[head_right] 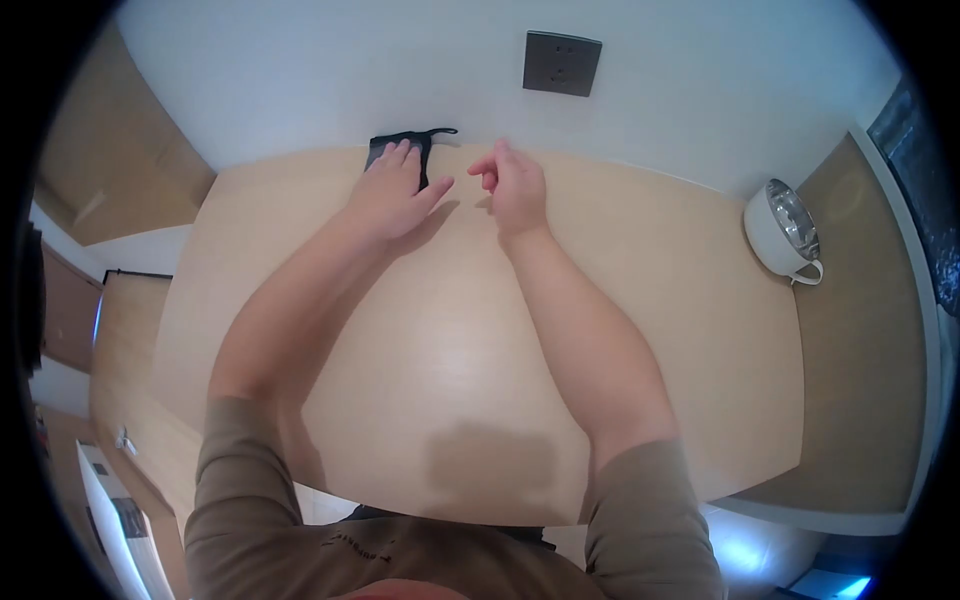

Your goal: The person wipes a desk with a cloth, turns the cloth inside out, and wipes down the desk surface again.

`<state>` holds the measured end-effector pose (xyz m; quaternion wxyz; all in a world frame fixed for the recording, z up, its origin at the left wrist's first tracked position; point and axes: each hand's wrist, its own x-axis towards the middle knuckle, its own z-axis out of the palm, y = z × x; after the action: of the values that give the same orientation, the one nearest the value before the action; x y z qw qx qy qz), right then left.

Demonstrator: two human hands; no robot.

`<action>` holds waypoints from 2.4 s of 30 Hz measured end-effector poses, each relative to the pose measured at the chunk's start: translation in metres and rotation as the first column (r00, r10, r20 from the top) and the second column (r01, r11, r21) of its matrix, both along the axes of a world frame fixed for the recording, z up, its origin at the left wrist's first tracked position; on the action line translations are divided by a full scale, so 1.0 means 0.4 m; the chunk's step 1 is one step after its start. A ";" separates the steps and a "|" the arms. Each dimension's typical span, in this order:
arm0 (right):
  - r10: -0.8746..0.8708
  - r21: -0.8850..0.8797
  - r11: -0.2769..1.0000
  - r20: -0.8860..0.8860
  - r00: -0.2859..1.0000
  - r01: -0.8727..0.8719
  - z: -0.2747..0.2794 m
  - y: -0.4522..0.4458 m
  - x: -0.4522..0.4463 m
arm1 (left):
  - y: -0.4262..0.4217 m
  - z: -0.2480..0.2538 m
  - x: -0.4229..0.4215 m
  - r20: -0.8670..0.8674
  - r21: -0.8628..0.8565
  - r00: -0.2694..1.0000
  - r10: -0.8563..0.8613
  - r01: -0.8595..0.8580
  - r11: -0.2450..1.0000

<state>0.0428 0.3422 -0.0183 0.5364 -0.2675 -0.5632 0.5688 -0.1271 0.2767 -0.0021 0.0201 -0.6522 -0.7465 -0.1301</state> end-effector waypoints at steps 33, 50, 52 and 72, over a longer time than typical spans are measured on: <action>0.131 -0.110 0.984 -0.104 0.986 -0.142 -0.021 0.013 0.023 | -0.190 -0.050 -0.953 -0.026 0.003 0.711 0.703 -0.703 0.711; -0.211 0.250 0.963 0.462 0.861 0.102 -0.027 -0.139 -0.044 | -0.532 0.023 -0.102 0.015 -0.181 0.846 -0.533 0.526 0.831; 0.059 0.064 0.991 0.601 0.797 -0.121 0.056 -0.290 -0.016 | -0.602 0.025 -0.041 0.036 -0.180 0.725 -0.688 0.682 0.709; 0.023 0.105 0.960 0.895 0.446 -0.260 0.093 -0.534 0.164 | -0.706 0.027 0.002 0.214 0.168 0.845 -0.490 0.462 0.871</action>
<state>0.1085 0.1284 0.0188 0.1420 -0.4128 -0.8405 0.3209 -0.1262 -0.0056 0.0089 -0.0710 -0.7932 -0.5493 -0.2530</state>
